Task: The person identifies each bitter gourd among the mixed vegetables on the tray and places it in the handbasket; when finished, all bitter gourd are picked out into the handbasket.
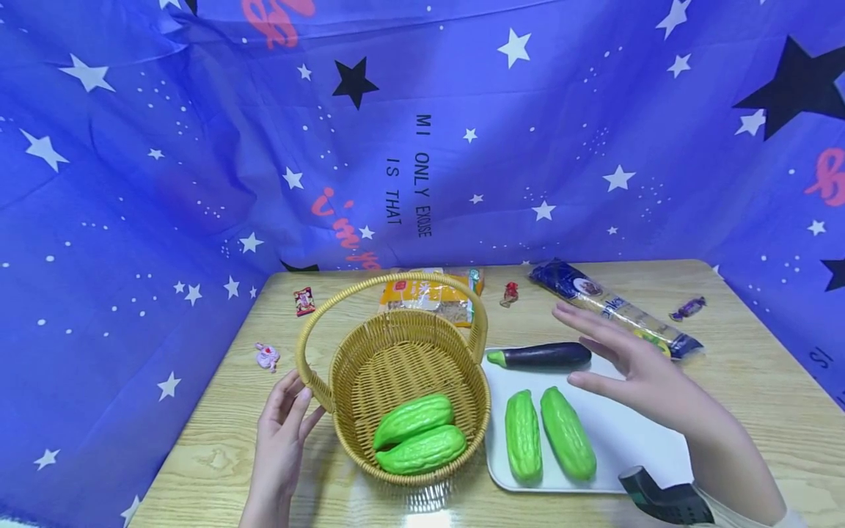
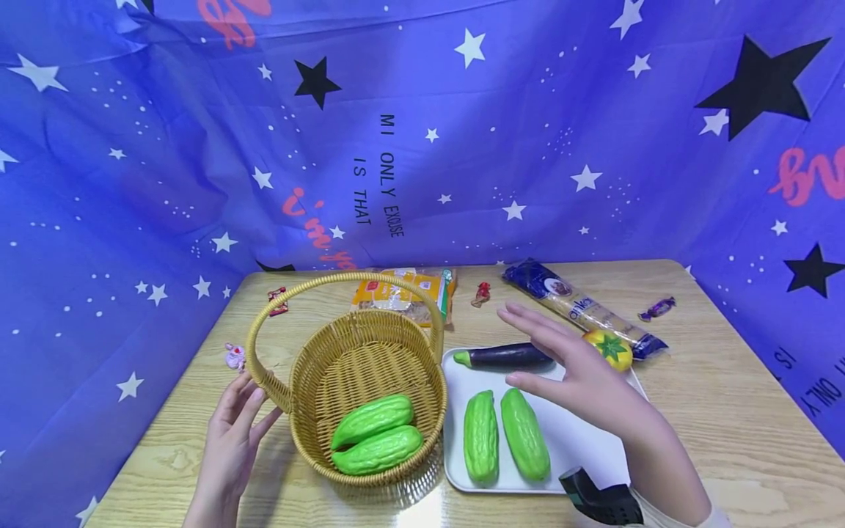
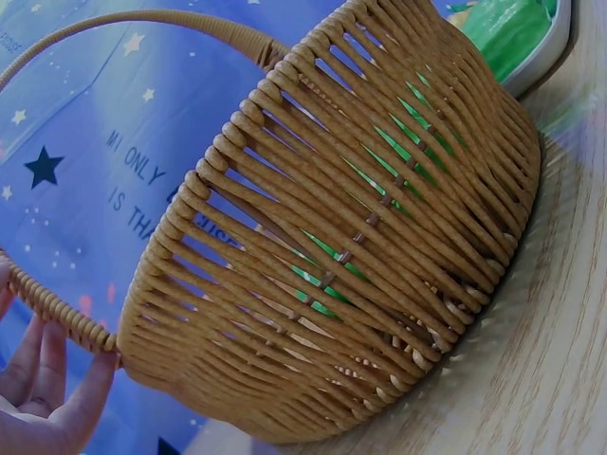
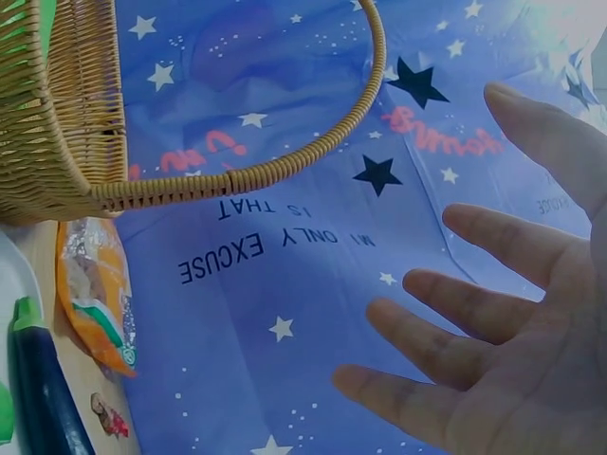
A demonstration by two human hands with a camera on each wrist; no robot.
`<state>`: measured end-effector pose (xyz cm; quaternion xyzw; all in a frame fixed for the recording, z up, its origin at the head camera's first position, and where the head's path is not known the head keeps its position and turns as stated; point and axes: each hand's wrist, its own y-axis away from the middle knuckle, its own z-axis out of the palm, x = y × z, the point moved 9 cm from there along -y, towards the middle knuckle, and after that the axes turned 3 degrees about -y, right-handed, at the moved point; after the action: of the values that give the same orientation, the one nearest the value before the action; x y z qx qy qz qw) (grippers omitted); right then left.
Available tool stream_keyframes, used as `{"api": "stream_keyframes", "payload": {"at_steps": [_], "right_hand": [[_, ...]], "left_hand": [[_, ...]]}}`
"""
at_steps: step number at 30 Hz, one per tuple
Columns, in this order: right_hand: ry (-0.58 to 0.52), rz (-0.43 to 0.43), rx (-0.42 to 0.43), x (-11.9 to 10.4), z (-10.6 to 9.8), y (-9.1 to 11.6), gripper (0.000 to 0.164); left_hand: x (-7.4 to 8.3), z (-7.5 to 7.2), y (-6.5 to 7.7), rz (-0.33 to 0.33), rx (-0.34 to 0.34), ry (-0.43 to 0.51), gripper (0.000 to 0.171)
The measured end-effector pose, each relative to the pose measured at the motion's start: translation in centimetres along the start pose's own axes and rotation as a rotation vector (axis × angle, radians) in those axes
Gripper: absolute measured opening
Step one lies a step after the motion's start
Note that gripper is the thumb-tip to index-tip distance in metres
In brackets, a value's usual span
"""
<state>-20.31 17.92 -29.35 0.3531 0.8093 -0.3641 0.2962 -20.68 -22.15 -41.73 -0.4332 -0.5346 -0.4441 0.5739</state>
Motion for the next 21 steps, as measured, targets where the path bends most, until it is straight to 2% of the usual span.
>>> {"api": "stream_keyframes", "payload": {"at_steps": [11,16,21], "right_hand": [[0.058,0.059,0.07,0.9,-0.2,1.4,0.072],[0.033,0.066,0.114,1.7,0.3,2.3,0.071],[-0.055,0.085,0.133,3.4,1.3,3.0,0.069]], "left_hand": [[-0.1,0.0,0.0,0.008,-0.018,-0.009,0.042],[-0.1,0.1,0.0,0.008,-0.02,-0.014,0.043],[0.0,0.0,0.0,0.005,-0.012,-0.01,0.043]]}}
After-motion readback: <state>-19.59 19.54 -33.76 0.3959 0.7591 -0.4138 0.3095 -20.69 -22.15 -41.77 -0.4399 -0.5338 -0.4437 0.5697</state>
